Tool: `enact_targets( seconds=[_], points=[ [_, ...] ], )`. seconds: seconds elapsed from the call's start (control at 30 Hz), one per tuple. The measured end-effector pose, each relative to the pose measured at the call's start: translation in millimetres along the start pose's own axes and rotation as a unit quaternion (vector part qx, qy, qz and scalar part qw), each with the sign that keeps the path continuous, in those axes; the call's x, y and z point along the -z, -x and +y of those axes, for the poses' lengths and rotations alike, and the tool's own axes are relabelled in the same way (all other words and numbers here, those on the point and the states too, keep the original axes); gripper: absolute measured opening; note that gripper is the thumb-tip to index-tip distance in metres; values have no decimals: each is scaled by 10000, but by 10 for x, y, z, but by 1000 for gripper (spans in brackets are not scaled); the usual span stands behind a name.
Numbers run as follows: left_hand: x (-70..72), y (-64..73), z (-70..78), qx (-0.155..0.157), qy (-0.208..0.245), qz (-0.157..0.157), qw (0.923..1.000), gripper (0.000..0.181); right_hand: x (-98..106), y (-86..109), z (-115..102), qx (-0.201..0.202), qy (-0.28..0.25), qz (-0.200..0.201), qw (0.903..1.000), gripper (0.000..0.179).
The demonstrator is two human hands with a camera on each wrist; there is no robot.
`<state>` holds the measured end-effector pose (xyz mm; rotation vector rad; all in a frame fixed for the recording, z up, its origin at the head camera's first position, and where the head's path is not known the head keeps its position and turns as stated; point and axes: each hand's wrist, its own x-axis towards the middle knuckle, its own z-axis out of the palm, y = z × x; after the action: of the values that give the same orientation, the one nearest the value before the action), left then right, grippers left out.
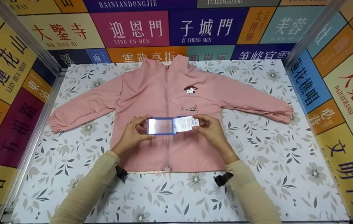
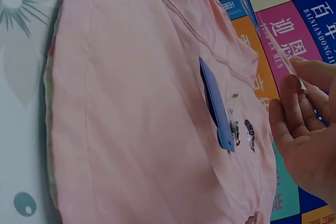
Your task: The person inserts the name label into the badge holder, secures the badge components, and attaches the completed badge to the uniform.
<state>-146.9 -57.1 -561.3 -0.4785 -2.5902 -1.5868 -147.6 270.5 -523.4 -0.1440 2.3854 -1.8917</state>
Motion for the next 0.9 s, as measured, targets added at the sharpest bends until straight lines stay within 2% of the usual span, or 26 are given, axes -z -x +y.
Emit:
enact_targets(
  seconds=[0.23, 0.37, 0.77, 0.9],
  points=[
    [-21, 21, 26, 108, 72, -14, 9999, 79, -66, -14, -15, -136, 237, -111, 9996, 48],
    [-23, 28, 19, 82, 82, -6, 9999, 79, -77, -19, -16, -49, 290, -173, 9994, 47],
    [-46, 30, -13, 140, 67, -22, 9999, 80, -136, -17, -17, -73, 256, -183, 9995, 48],
    [-47, 31, -10, 129, 92, 8, 9999, 81, -172, 21, -104, -97, 229, -179, 9995, 48]
  ],
)
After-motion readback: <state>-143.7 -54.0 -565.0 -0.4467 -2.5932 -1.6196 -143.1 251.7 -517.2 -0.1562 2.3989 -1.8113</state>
